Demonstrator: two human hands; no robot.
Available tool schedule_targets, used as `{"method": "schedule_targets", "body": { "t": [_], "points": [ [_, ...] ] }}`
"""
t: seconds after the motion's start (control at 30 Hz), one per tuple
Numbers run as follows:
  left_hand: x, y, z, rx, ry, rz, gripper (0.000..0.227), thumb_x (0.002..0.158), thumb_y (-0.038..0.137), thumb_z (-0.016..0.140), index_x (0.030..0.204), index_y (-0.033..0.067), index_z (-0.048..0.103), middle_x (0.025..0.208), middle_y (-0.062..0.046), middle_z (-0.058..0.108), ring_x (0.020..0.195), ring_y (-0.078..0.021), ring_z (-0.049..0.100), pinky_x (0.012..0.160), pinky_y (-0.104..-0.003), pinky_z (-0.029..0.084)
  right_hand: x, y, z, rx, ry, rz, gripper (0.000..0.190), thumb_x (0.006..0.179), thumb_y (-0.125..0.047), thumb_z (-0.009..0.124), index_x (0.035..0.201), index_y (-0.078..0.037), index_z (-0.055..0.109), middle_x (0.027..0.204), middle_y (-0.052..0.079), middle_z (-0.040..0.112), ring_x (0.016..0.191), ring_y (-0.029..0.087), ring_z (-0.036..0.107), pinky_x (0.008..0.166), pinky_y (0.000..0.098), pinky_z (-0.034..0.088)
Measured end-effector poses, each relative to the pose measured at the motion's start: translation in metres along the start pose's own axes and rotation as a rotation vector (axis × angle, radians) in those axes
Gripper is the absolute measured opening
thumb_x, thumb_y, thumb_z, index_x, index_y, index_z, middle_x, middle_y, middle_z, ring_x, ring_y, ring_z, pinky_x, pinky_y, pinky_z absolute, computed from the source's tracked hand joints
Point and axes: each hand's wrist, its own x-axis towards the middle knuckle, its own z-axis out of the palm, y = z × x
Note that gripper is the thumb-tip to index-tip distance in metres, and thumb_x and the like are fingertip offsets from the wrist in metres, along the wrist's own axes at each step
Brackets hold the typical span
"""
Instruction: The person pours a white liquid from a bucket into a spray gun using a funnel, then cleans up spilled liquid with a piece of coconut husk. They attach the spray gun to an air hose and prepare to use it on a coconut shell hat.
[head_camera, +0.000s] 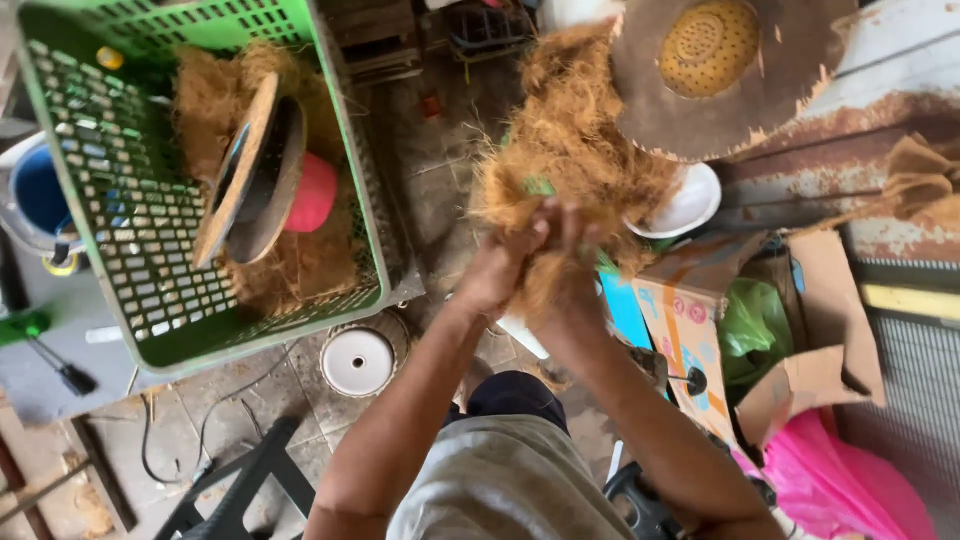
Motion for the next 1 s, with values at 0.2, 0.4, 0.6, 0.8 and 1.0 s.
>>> {"method": "schedule_targets", "body": {
  "t": [0.2, 0.4, 0.6, 0.8, 1.0],
  "points": [
    [0.005, 0.002, -0.004, 0.943, 0.261, -0.339, 0.055, 0.088, 0.054, 0.06, 0.107, 0.0034, 0.072, 0.1, -0.021, 0.073, 0.108, -0.0356, 0.067, 0.097, -0.047, 0.05, -0.02, 0.021, 0.013, -0.218, 0.004, -0.424, 0.043, 0.085, -0.02, 0.056, 0.111, 0.012, 0.067, 0.139, 0.039, 0.049, 0.146, 0.054, 0.022, 0.12, 0.0617, 0.011],
    [-0.015, 0.021, -0.02, 1.08, 0.055, -0.181, 0.04, 0.081, 0.048, 0.058, 0.07, 0.0137, 0.077, 0.061, -0.014, 0.067, 0.073, -0.0356, 0.07, 0.072, -0.047, 0.053, 0.006, 0.068, -0.034, 0.521, 0.078, -0.445, 0.06, 0.085, -0.04, 0.074, 0.137, -0.012, 0.059, 0.121, 0.015, 0.064, 0.126, 0.041, 0.055, 0.105, 0.054, 0.036],
    [-0.042, 0.044, 0.026, -0.007, 0.006, -0.217, 0.05, 0.081, 0.013, 0.048, 0.126, -0.0067, 0.049, 0.094, -0.02, 0.059, 0.1, -0.0361, 0.061, 0.096, -0.049, 0.051, 0.007, 0.046, 0.021, 0.703, 0.173, -0.32, 0.067, 0.086, -0.044, 0.074, 0.139, -0.008, 0.053, 0.143, 0.014, 0.05, 0.131, 0.032, 0.054, 0.103, 0.0402, 0.049],
    [-0.073, 0.047, 0.071, 0.666, 0.236, -0.488, 0.095, 0.081, 0.076, 0.029, 0.159, 0.0385, -0.009, 0.161, -0.014, 0.033, 0.151, -0.0443, 0.011, 0.118, -0.052, -0.017, 0.007, 0.027, 0.039, 0.903, 0.071, 0.413, 0.023, 0.087, -0.025, 0.07, 0.107, -0.012, 0.069, 0.091, 0.014, 0.071, 0.094, 0.034, 0.069, 0.088, 0.0441, 0.052],
    [-0.023, 0.016, 0.052, 0.052, 0.5, 0.064, 0.072, 0.082, 0.042, 0.074, 0.137, 0.0003, 0.053, 0.131, -0.023, 0.063, 0.124, -0.0317, 0.059, 0.103, -0.046, 0.05, 0.003, 0.025, 0.034, 0.754, 0.028, 0.126, 0.062, 0.082, -0.049, 0.065, 0.13, -0.013, 0.049, 0.124, 0.021, 0.038, 0.119, 0.042, 0.033, 0.099, 0.0562, 0.026]
  ]
}}
